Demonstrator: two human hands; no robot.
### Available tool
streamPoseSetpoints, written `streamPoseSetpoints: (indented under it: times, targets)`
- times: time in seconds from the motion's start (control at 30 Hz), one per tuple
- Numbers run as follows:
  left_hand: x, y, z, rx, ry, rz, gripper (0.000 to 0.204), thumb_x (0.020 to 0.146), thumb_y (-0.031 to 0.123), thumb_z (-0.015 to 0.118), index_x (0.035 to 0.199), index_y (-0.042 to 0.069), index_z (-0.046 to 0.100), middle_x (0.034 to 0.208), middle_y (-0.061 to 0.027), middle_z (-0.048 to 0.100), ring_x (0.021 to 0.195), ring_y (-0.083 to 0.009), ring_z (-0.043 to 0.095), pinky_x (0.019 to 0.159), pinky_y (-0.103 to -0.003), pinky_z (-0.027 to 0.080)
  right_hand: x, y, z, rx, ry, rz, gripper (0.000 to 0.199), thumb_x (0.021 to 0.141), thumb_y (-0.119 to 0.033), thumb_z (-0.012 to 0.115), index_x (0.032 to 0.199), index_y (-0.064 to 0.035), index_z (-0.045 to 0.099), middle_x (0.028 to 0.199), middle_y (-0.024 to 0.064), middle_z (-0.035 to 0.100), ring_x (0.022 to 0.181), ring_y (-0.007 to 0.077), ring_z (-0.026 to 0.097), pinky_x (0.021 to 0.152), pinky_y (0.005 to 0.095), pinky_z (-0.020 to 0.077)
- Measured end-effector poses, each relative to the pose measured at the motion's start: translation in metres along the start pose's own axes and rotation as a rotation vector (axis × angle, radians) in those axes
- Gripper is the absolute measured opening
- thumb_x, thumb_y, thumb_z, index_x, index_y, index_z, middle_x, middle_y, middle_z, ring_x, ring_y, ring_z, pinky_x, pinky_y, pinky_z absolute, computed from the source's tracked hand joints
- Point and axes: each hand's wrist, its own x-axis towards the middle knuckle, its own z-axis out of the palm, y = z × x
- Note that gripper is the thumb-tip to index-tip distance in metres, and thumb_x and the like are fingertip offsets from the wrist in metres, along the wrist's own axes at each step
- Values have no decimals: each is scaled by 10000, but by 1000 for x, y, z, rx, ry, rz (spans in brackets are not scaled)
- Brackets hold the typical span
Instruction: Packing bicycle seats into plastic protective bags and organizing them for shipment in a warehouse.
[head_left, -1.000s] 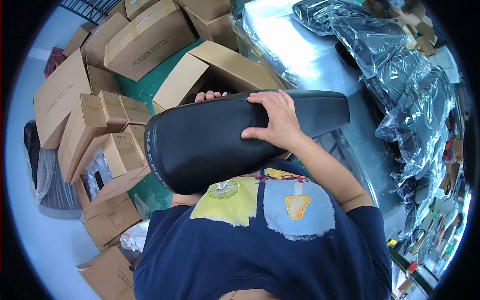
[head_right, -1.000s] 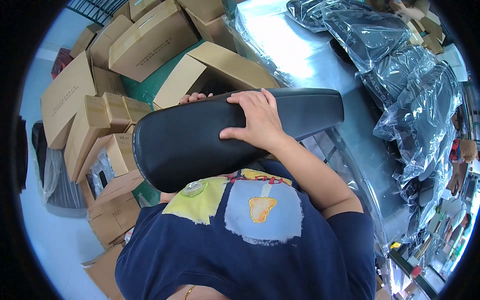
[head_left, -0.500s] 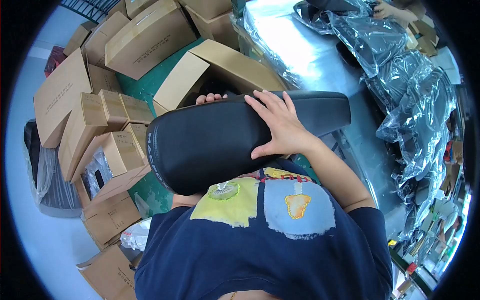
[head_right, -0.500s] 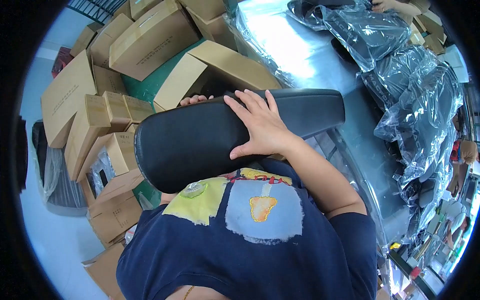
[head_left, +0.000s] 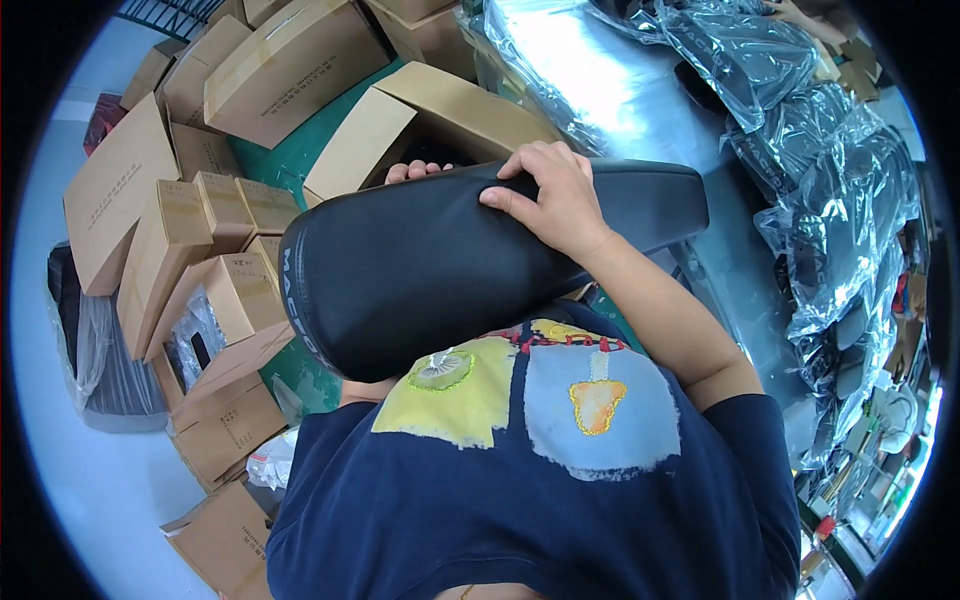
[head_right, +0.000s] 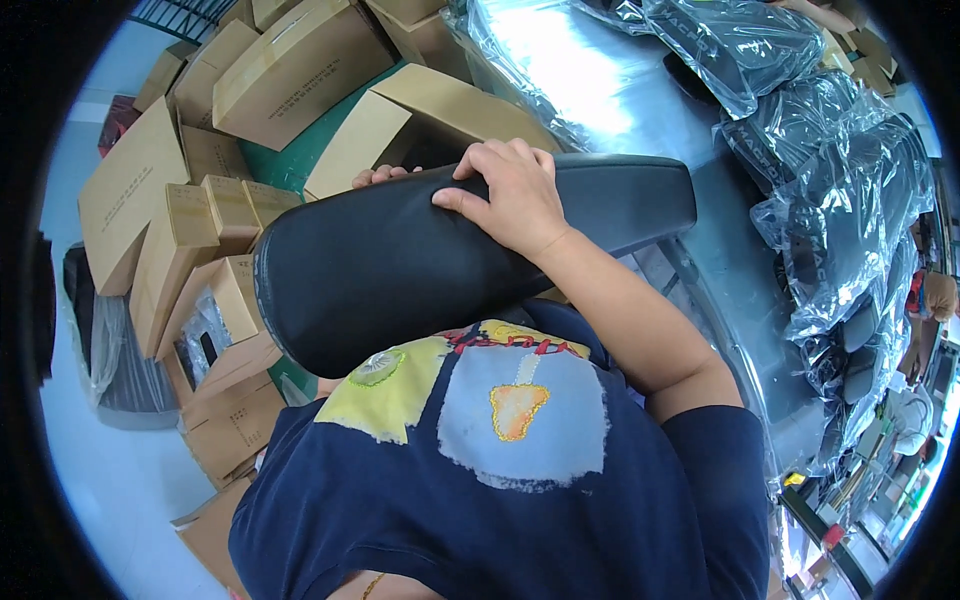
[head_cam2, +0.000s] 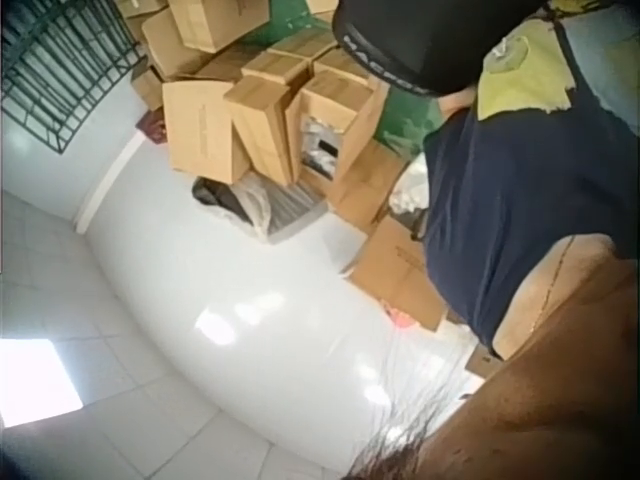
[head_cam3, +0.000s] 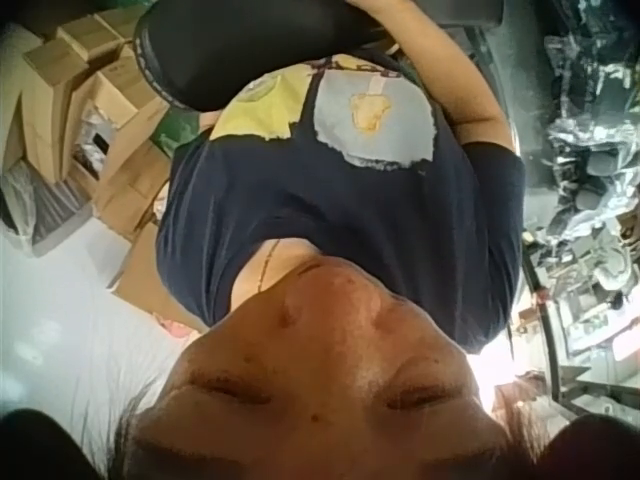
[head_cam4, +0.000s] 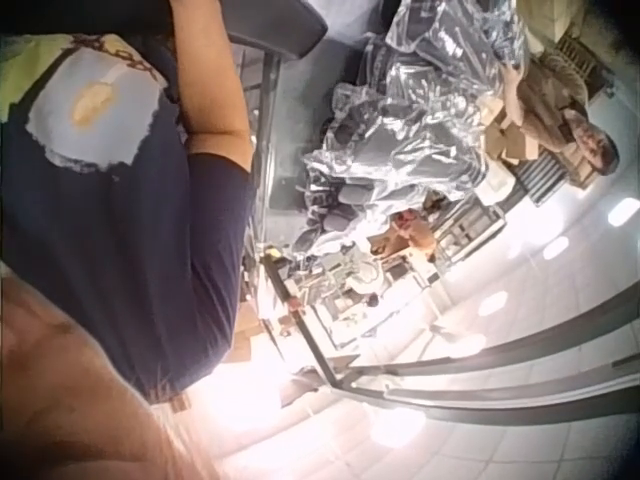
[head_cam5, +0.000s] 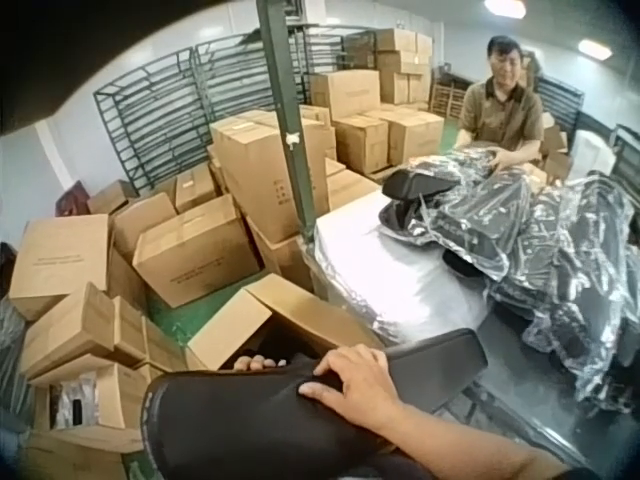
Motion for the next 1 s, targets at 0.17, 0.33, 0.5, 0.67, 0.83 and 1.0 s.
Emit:
streamPoseSetpoints:
  times: [0.17,0.33,0.5,0.67,0.83,1.0]
  targets:
    - [-4,1,-7,-37,-8,25,263,951,223,458,1183,124,534,1202,-118,544,1227,-271,438,1114,-468,192,-6,12,2,103,-35,-52,300,755,-359,685,944,-133,630,976,38,607,1030,227,509,957,406,306]
    - [4,-7,-1,9,-39,75,278,950,251,464,1177,109,536,1192,-127,553,1208,-272,459,1098,-439,222,-32,-6,-20,-67,-141,-148,836,560,-459,794,1274,-170,470,1300,86,455,1266,266,365,1088,541,113]
    - [16,-6,1,0,-112,55,257,969,233,415,1171,129,534,1207,-116,537,1240,-279,420,1122,-468,159,-26,-9,-18,-30,-97,-89,847,494,-465,817,1221,-167,503,1240,89,480,1230,258,388,1082,484,160]
    - [27,-5,2,-10,-128,-40,248,984,203,374,1146,136,550,1182,-108,547,1234,-267,427,1130,-463,145,-15,0,-21,5,44,-123,627,560,-471,792,1064,-151,602,1082,39,568,1111,237,470,1010,414,250]
    - [14,1,7,-12,-51,-59,244,980,205,385,1128,126,562,1183,-108,552,1225,-267,439,1128,-460,162,-5,1,-12,48,100,-51,333,682,-425,732,827,-138,646,864,19,596,943,213,531,922,390,312]
    - [13,-9,5,-28,-69,17,273,954,248,458,1153,80,541,1182,-137,554,1203,-273,467,1101,-415,260,4,23,-5,219,133,76,226,790,-323,657,766,-98,649,743,42,621,736,256,569,680,369,438]
